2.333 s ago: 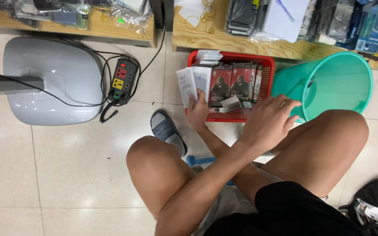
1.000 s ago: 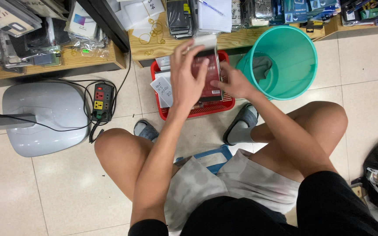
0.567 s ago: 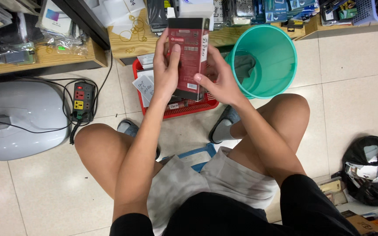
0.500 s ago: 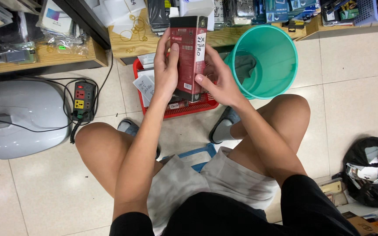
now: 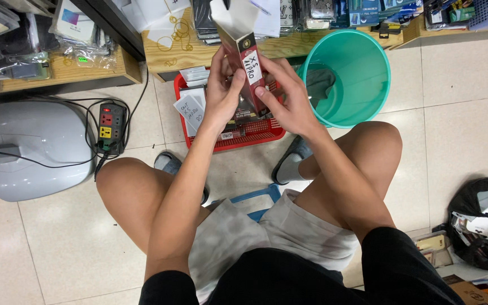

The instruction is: The person removes mobile screen components from boxes, wipes a box with a cloth, and organizes the items into stacks within a basket before writing on paper using a pen.

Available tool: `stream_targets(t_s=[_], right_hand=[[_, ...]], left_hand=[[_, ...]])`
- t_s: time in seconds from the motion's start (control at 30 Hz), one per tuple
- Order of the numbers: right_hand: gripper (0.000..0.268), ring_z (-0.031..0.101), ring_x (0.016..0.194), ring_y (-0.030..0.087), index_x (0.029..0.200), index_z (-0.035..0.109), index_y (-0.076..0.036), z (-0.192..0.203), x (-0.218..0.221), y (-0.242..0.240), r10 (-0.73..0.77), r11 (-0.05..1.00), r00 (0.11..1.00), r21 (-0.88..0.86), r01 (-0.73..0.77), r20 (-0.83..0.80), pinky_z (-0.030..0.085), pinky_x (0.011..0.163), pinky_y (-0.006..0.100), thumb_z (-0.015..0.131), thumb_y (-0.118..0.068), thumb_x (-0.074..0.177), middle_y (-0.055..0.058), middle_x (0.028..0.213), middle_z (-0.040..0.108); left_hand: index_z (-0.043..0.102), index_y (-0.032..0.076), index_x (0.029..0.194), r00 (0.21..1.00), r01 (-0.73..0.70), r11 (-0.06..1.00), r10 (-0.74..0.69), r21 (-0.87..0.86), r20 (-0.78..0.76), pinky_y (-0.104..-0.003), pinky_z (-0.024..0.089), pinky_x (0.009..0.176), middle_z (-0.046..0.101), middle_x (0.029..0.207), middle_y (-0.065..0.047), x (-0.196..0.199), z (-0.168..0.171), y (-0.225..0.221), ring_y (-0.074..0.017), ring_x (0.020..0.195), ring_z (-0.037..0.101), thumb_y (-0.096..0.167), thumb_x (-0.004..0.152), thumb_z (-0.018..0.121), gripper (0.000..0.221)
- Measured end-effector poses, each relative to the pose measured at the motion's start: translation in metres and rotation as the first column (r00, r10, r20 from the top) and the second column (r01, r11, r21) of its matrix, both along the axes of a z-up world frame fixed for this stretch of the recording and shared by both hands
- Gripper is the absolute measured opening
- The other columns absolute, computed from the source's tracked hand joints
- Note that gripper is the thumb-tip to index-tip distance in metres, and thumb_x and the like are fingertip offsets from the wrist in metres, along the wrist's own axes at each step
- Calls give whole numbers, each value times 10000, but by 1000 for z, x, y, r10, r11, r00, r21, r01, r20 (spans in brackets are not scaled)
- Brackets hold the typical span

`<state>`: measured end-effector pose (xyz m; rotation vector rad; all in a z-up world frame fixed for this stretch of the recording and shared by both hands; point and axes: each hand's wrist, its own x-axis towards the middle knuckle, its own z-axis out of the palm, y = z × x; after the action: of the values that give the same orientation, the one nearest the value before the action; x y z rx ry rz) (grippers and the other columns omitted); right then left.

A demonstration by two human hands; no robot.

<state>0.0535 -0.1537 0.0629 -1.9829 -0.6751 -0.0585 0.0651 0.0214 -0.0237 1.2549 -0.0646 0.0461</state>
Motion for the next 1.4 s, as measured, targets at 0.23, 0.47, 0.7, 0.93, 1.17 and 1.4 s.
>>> stream_targets(t_s=[0.23, 0.47, 0.7, 0.93, 1.17, 1.4], right_hand=[[397, 591, 1152, 298, 1509, 488, -37, 11, 12, -3, 63, 998, 996, -33, -61, 61, 483, 985, 399, 467, -226, 1161, 183, 1333, 591], [496, 676, 1122, 255, 1419, 557, 4, 9, 17, -2, 9, 997, 1000, -74, -11, -21, 512, 934, 371, 425, -380, 1133, 157, 1326, 686], [565, 541, 822, 134, 1248, 622, -15, -1, 15, 0, -57, 997, 988, 39, 63, -141, 402, 707, 301, 321, -477, 1127, 38, 987, 647], [376, 592, 1045, 151, 1286, 614, -28, -17, 21, -4, 20, 970, 939, 236, 66, -344, 540, 844, 312, 429, -300, 1105, 50, 1164, 651], [590, 423, 1487, 234, 1560, 382, -23, -6, 16, -4, 49, 965, 995, 260, -25, -87, 393, 1206, 369, 481, -426, 1142, 142, 1606, 414], [294, 574, 765, 107, 1281, 637, -33, -2, 14, 2, -114, 982, 994, 148, 113, -3, 460, 643, 249, 563, -259, 1109, 113, 1251, 689]], left_hand=[[223, 193, 1568, 999, -8, 979, 0, -205, -39, -278, 573, 916, 634, 1356, -138, -6, -27, -3, -116, 961, 701, 160, 1008, 731, 756], [117, 210, 1577, 952, -296, 731, 279, 615, 128, -352, 652, 834, 728, 1338, -107, -22, 29, 18, -205, 1041, 803, 525, 804, 933, 1168], [133, 216, 1594, 884, -444, 402, 50, 801, 464, -406, 552, 540, 578, 1301, -153, -26, 10, 25, -292, 925, 706, 501, 958, 896, 1034], [279, 294, 1516, 860, -475, 263, -63, 840, 506, -382, 520, 507, 571, 1265, -159, -28, 15, 30, -283, 858, 699, 480, 1017, 833, 769], [306, 228, 1459, 805, -487, 437, -110, 756, 582, -517, 520, 974, 472, 1400, -229, -28, 40, 34, -358, 1129, 611, 64, 1025, 821, 693], [186, 165, 1607, 888, -322, 495, -136, 807, 438, -522, 493, 1086, 485, 1565, -211, -30, 34, 34, -381, 1387, 577, 139, 1008, 841, 888]])
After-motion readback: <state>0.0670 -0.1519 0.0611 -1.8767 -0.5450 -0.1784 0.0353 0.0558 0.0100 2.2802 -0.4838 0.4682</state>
